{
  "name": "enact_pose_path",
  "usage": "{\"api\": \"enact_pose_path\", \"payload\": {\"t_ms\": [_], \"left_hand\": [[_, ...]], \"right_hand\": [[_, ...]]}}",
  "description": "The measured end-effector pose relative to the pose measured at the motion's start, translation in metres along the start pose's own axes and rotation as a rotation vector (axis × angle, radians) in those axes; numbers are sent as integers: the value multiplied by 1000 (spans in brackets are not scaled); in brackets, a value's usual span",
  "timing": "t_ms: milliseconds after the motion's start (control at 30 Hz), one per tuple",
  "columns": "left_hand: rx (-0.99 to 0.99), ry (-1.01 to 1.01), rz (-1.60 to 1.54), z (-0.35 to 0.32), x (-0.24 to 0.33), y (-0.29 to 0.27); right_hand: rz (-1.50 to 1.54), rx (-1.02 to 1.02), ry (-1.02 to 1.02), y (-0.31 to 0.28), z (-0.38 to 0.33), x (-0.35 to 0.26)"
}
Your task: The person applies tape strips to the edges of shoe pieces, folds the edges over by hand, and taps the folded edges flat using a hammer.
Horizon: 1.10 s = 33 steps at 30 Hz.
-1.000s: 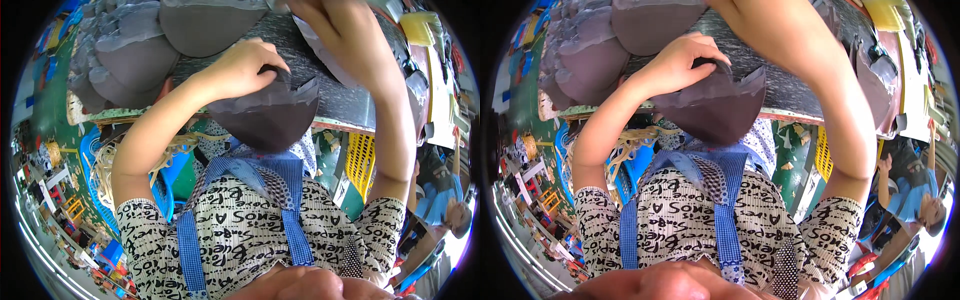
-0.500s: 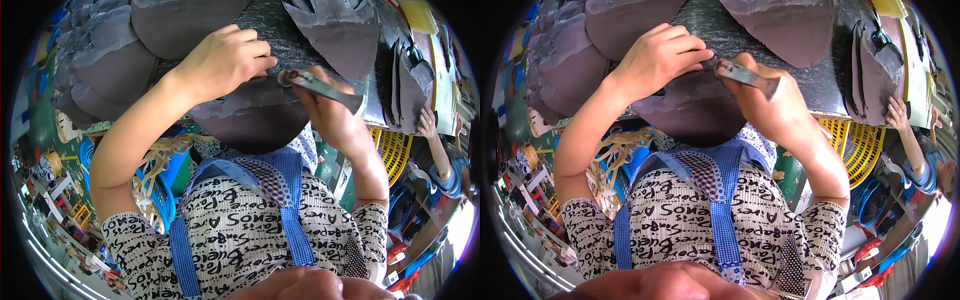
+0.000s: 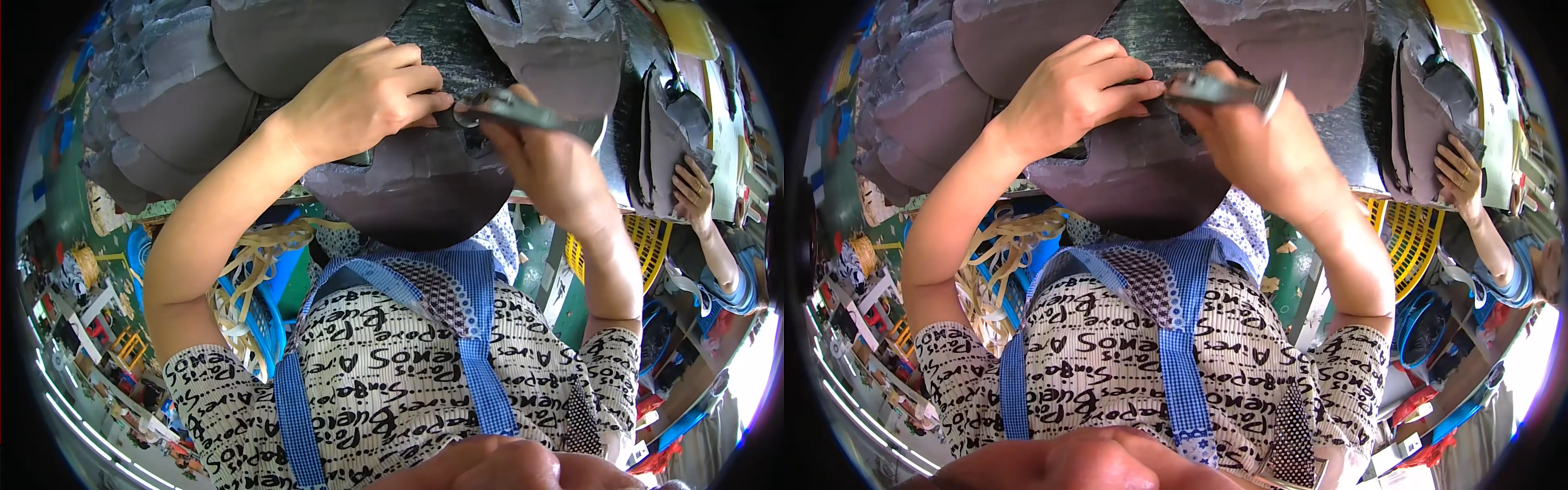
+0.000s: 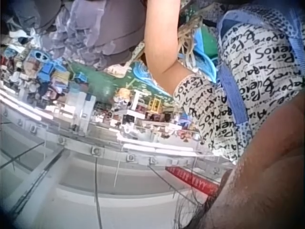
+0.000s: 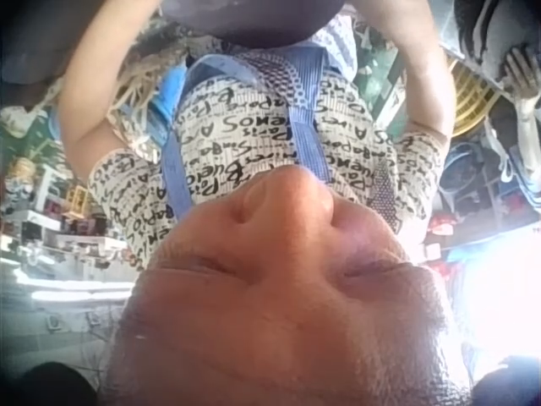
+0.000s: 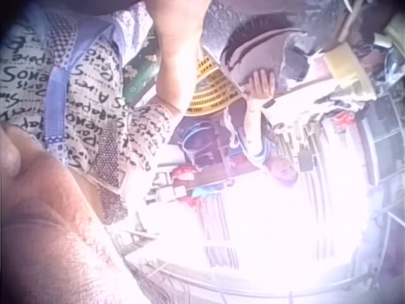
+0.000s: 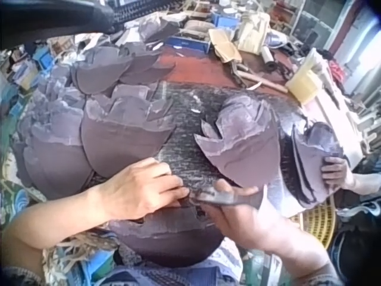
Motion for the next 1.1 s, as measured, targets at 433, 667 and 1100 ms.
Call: {"api": "enact_pose_path", "payload": {"t_ms": [433,667,1100], "left_hand": [[51,-94,75,-3,9,-4],[80,-269,-79,-10,-3,-10],[-32,-224,168,-2,22,-14]], "right_hand": [[-21,56,-65,-3,7,-6],[-34,-16,-113,6,11,-9],[32,49,-52,-7,24,-7]]}}
Point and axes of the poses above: each hand's wrist, its own z-axis towards the middle knuckle, its own y-axis out of the palm, x = y × z, the point moved 4 cm from there along z, towards the middle knuckle, and after that the axes turned 6 degrees about y, right-handed, at the moved point
